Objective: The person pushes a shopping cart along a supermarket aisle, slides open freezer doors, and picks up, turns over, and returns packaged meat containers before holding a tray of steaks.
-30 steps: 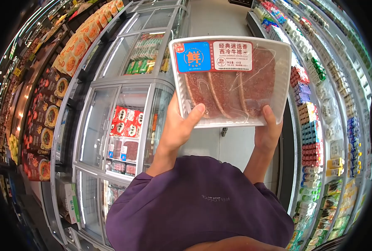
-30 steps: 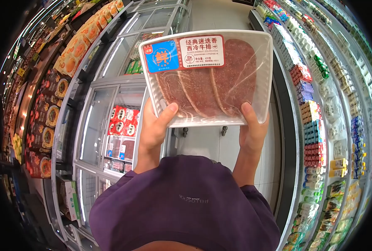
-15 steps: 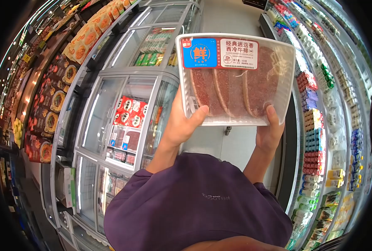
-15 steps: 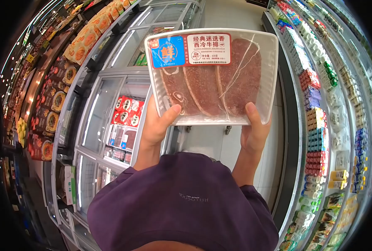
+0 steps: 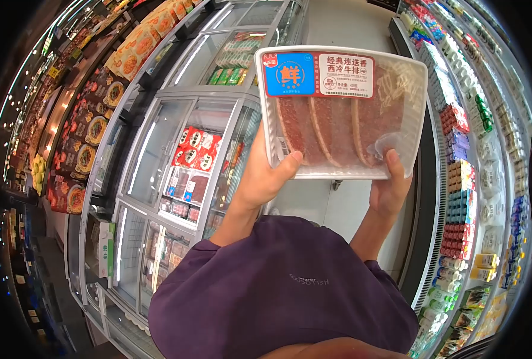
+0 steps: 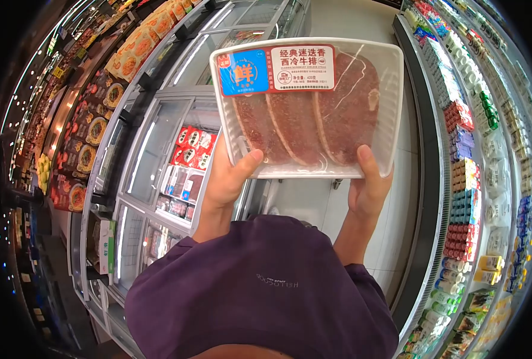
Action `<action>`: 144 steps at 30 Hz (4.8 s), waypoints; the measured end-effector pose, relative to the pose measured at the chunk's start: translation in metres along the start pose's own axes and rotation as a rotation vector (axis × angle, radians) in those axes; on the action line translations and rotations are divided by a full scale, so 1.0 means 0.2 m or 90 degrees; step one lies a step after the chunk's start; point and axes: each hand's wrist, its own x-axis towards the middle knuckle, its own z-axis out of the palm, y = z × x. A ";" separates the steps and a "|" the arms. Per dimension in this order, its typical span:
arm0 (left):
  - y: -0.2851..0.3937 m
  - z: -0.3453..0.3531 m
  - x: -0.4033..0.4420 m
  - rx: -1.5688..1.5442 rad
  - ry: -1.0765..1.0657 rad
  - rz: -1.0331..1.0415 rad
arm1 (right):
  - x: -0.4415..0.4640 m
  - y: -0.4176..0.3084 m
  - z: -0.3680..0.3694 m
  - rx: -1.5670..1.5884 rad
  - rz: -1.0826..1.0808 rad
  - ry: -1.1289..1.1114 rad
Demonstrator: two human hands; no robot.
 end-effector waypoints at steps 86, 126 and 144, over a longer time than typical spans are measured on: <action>0.06 -0.94 -0.17 -0.040 0.701 0.139 | 0.30 1.07 1.07 0.000 0.254 -0.473; 0.08 -0.81 -0.35 -0.217 0.621 0.200 | 0.12 0.92 0.82 -0.017 0.224 -0.398; 0.08 -0.81 -0.31 -0.170 0.576 0.198 | 0.14 0.90 0.82 -0.032 0.213 -0.368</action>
